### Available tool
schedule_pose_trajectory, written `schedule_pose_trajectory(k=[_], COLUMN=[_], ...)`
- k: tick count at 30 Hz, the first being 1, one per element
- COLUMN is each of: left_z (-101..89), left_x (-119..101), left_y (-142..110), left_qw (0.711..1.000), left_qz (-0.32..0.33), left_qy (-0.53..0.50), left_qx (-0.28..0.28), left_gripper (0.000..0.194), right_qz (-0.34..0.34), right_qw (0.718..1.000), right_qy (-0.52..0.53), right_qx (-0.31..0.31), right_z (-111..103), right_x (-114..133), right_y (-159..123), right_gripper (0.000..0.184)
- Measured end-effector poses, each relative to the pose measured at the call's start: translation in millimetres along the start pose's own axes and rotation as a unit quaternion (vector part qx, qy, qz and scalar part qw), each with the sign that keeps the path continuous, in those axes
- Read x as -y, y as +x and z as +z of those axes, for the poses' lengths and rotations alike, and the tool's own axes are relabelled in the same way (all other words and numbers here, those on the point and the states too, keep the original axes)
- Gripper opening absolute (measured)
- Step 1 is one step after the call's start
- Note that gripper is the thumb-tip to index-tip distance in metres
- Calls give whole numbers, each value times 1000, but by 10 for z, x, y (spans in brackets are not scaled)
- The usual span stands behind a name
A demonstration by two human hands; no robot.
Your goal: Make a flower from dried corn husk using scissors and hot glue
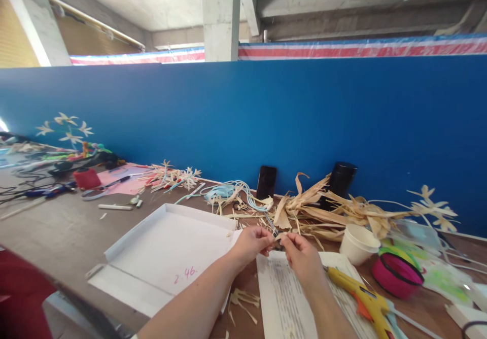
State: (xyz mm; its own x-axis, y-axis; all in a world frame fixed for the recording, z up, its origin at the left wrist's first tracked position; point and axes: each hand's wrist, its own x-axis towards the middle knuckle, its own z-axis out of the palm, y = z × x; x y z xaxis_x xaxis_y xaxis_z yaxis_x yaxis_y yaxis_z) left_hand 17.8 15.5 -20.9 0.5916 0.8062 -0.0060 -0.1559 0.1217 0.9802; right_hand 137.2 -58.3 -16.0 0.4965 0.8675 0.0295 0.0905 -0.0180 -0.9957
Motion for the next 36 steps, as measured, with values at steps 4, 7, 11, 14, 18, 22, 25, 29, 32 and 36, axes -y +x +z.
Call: schedule_pose_trajectory(k=[4,7,11,14,18,22,25,29,32,36], left_z=[-1,-7,-14,-17,-20,-30,-42,-49,-45,-41], left_x=[-17,-21,-13,-5,-6,-8,-5,-17,-29,-10], left_y=[-21,-31,-24,-14,-12,-22,-27,-37,-44,-37], left_qw=[1000,998,997,996,997,998,999,999,999,999], left_qz=[-14,-36,-49,-51,-44,-43,-21,16,3,12], left_qy=[-27,-44,-55,-58,-48,-26,11,45,46,21], left_qx=[9,15,31,36,36,41,43,8,-8,24], left_gripper=[28,36,44,48,50,50,45,35,32,30], right_qz=[-11,-31,-43,-45,-50,-60,-61,-49,-44,-51], right_qw=[999,994,992,992,989,986,986,989,990,989], right_qy=[-50,-99,-115,-107,-121,-145,-144,-123,-120,-127], right_qx=[1,-15,-33,-52,-66,-64,-61,-59,-57,-60], right_z=[-8,-36,-65,-72,-75,-79,-77,-65,-63,-72], right_x=[2,-2,-2,4,19,38,47,50,45,38], right_y=[-1,16,33,28,14,8,6,4,5,1], right_gripper=[34,35,37,37,35,35,35,35,36,36])
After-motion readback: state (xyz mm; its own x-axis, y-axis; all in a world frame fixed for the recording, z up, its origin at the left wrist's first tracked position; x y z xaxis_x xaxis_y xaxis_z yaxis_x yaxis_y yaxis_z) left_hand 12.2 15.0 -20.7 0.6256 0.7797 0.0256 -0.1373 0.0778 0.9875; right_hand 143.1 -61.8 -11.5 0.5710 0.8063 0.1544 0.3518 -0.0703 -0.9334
